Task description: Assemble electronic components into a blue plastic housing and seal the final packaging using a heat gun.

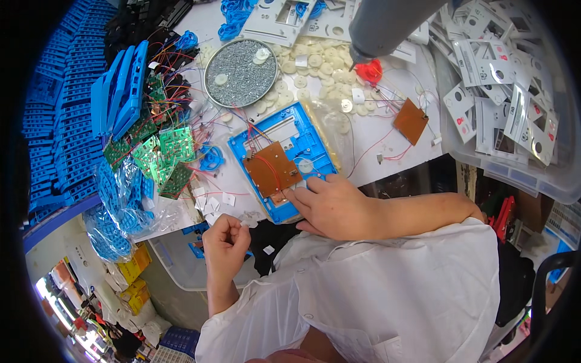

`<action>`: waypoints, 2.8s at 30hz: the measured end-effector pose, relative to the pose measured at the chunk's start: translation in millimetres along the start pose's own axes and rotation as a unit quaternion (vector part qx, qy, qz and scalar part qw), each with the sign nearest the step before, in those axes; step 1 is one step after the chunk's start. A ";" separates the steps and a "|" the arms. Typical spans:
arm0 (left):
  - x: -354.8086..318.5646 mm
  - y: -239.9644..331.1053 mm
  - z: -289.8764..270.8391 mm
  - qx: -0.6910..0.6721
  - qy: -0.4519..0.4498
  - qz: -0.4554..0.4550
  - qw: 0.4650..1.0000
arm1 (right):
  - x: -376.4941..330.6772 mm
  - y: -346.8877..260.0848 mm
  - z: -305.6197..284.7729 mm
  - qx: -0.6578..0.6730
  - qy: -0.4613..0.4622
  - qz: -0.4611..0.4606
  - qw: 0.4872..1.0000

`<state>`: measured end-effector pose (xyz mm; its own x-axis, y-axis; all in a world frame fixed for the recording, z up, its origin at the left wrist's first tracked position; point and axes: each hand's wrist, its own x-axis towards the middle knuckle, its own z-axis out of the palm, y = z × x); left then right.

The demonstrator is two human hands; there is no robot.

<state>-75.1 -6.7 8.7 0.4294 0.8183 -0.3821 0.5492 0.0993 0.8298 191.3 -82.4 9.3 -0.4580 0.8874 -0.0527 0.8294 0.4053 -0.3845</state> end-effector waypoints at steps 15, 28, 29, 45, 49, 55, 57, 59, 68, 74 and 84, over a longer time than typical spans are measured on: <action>-8.6 -11.8 -8.0 0.036 -0.012 -0.007 0.999 | 7.9 2.8 -6.6 -0.002 -0.040 -0.038 0.998; -78.3 -188.5 -112.5 0.502 -0.093 -0.288 0.810 | 68.7 38.2 -18.4 0.094 0.158 0.054 0.981; -79.1 -182.9 -109.9 0.456 -0.074 -0.259 0.848 | 75.9 36.6 -14.7 0.087 0.156 0.050 0.983; 19.0 16.0 25.2 0.404 -0.026 0.380 0.832 | 42.3 37.3 -9.5 0.154 0.227 0.054 0.960; 21.6 17.7 24.2 0.420 -0.036 0.411 0.808 | 9.4 44.9 -22.5 0.164 0.189 0.099 0.963; 24.5 28.1 36.0 0.331 -0.033 0.398 0.855 | -29.9 49.0 -19.8 0.256 0.078 0.088 0.960; 26.7 29.3 51.1 0.306 -0.028 0.405 0.861 | -33.9 47.1 -18.1 0.204 0.105 0.052 0.972; 31.8 31.2 63.7 0.318 -0.037 0.412 0.853 | -38.1 44.8 -14.9 0.153 0.113 0.035 0.981; 36.0 24.9 66.4 0.318 -0.048 0.420 0.849 | -39.9 54.6 8.7 0.120 0.142 0.001 0.983; 36.2 23.5 74.3 0.306 -0.028 0.452 0.838 | -61.6 61.1 32.9 0.154 0.227 0.011 0.962; 35.7 24.7 88.3 0.346 -0.059 0.494 0.796 | -63.9 36.2 31.4 0.499 0.172 0.226 0.819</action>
<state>17.1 -25.1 -20.4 0.9382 0.2408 0.2486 0.1475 -0.9280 0.3422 240.5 -131.3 -30.2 0.0835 0.9761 -0.2004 0.1368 -0.2105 -0.9680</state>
